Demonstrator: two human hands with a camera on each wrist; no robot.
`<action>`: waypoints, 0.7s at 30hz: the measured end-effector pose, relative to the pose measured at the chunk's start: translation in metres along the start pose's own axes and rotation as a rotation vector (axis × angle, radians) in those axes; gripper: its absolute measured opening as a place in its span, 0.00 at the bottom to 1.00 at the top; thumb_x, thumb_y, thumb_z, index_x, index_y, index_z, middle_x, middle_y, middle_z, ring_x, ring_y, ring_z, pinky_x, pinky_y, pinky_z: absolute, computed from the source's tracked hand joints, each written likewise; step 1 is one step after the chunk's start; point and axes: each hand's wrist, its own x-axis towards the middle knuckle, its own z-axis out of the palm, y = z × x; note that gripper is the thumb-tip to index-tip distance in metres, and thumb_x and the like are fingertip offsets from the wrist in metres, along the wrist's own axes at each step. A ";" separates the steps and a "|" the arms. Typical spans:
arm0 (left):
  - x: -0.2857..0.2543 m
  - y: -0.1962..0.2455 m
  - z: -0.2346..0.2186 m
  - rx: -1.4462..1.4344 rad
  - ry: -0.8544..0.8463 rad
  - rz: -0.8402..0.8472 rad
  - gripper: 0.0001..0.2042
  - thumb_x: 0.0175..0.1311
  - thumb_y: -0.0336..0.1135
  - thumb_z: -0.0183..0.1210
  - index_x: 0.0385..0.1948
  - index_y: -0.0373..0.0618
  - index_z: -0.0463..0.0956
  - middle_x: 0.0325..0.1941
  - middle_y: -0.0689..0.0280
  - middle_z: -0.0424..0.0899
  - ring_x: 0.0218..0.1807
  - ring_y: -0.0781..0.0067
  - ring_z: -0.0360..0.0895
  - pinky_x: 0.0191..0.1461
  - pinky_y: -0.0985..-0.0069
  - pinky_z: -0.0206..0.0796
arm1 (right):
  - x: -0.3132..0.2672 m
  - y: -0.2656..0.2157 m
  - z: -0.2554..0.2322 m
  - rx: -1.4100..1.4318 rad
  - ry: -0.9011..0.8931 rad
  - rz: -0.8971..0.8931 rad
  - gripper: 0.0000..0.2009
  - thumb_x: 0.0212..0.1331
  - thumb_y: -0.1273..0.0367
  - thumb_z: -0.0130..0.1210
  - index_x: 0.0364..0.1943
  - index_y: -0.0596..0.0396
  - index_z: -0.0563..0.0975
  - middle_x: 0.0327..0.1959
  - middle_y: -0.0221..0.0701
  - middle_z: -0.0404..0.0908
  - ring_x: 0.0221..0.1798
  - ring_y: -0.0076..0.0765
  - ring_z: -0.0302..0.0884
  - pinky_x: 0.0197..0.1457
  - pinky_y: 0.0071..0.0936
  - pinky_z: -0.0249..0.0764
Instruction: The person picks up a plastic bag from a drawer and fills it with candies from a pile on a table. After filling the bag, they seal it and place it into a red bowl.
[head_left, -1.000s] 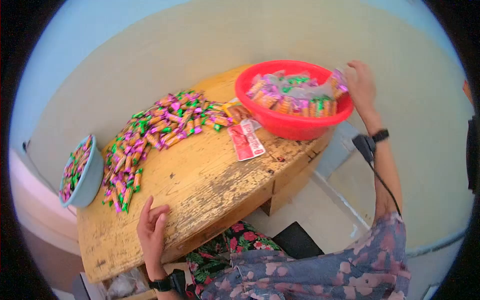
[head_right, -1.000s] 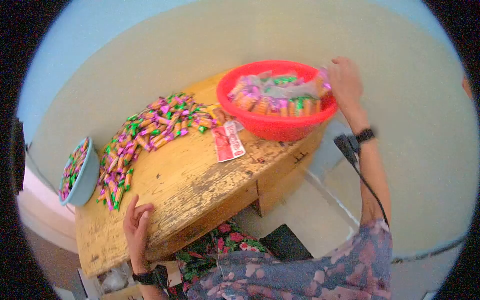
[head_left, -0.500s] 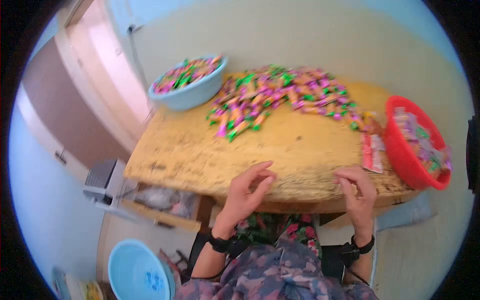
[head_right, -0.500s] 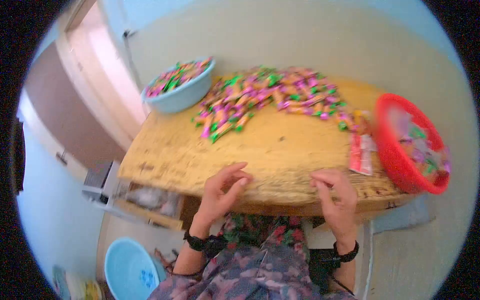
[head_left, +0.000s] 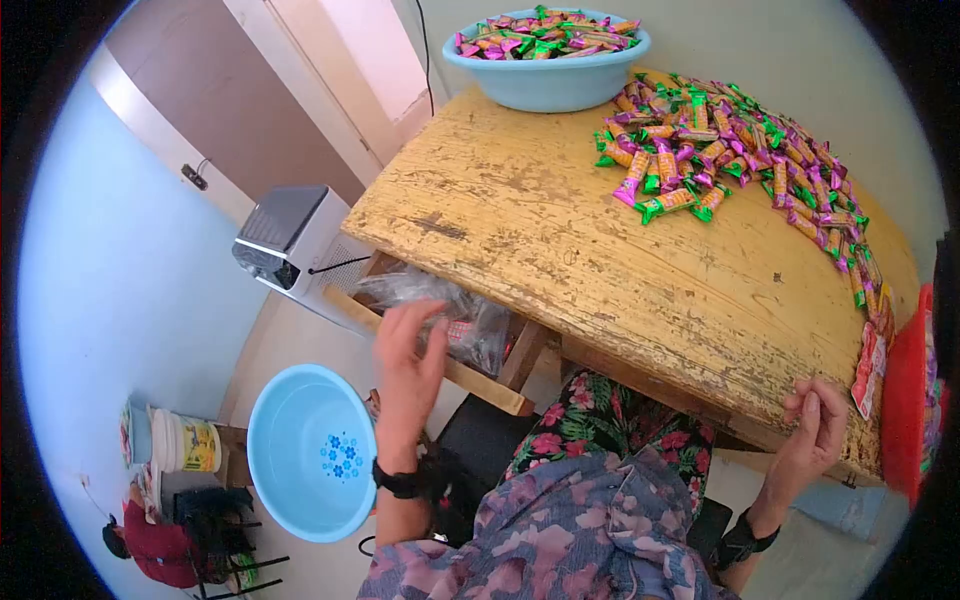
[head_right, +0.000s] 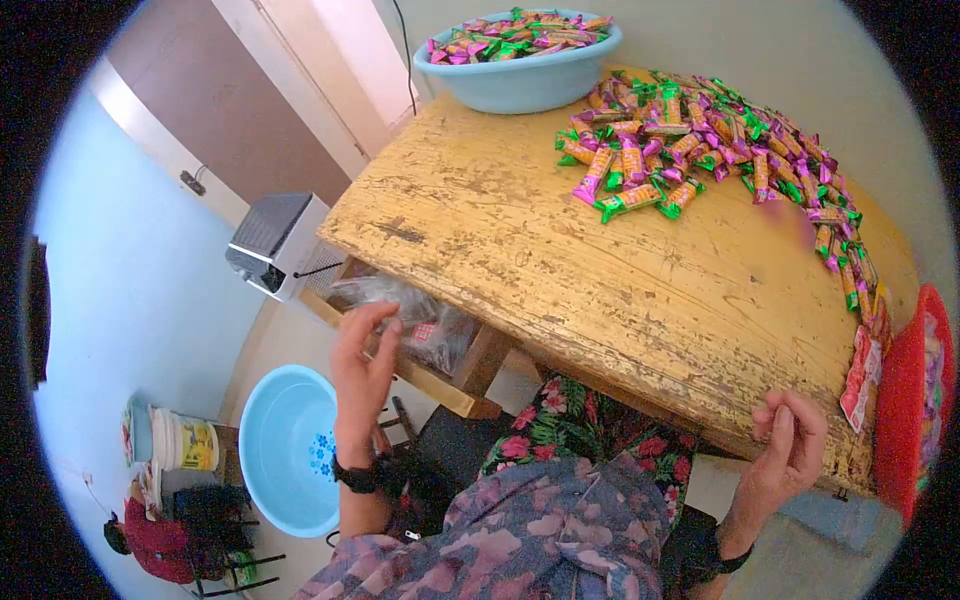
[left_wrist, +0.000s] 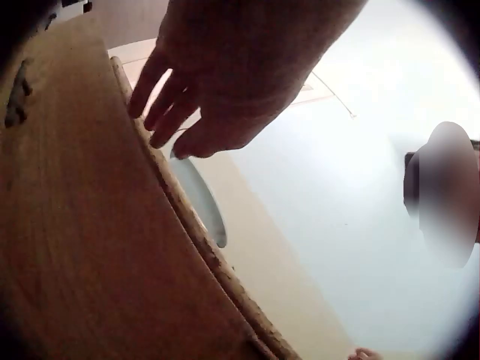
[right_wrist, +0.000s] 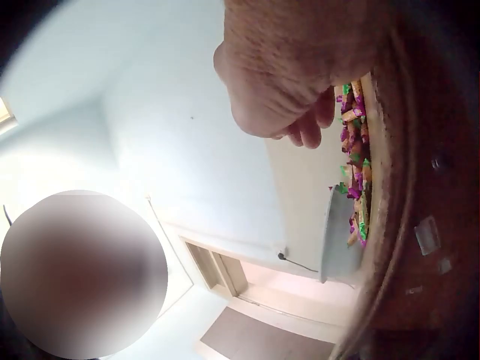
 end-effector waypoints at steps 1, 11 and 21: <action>0.007 -0.015 0.000 0.041 -0.060 0.019 0.11 0.72 0.30 0.67 0.53 0.42 0.87 0.58 0.51 0.89 0.66 0.52 0.83 0.71 0.62 0.73 | 0.000 -0.001 0.002 -0.016 -0.001 -0.004 0.07 0.78 0.74 0.56 0.52 0.58 0.83 0.45 0.35 0.87 0.39 0.26 0.83 0.41 0.22 0.76; 0.046 -0.040 0.027 0.401 -0.442 0.098 0.20 0.70 0.45 0.69 0.57 0.43 0.87 0.71 0.49 0.82 0.69 0.42 0.79 0.70 0.50 0.73 | -0.007 -0.001 0.007 -0.097 -0.027 0.028 0.07 0.78 0.74 0.57 0.53 0.58 0.83 0.46 0.34 0.87 0.39 0.25 0.82 0.41 0.21 0.76; 0.023 -0.044 -0.021 -0.159 0.077 -0.280 0.08 0.72 0.31 0.70 0.47 0.38 0.89 0.45 0.64 0.93 0.45 0.73 0.89 0.50 0.74 0.78 | -0.016 0.001 0.009 -0.076 -0.047 0.008 0.07 0.79 0.74 0.56 0.53 0.58 0.83 0.45 0.35 0.86 0.37 0.24 0.82 0.41 0.20 0.76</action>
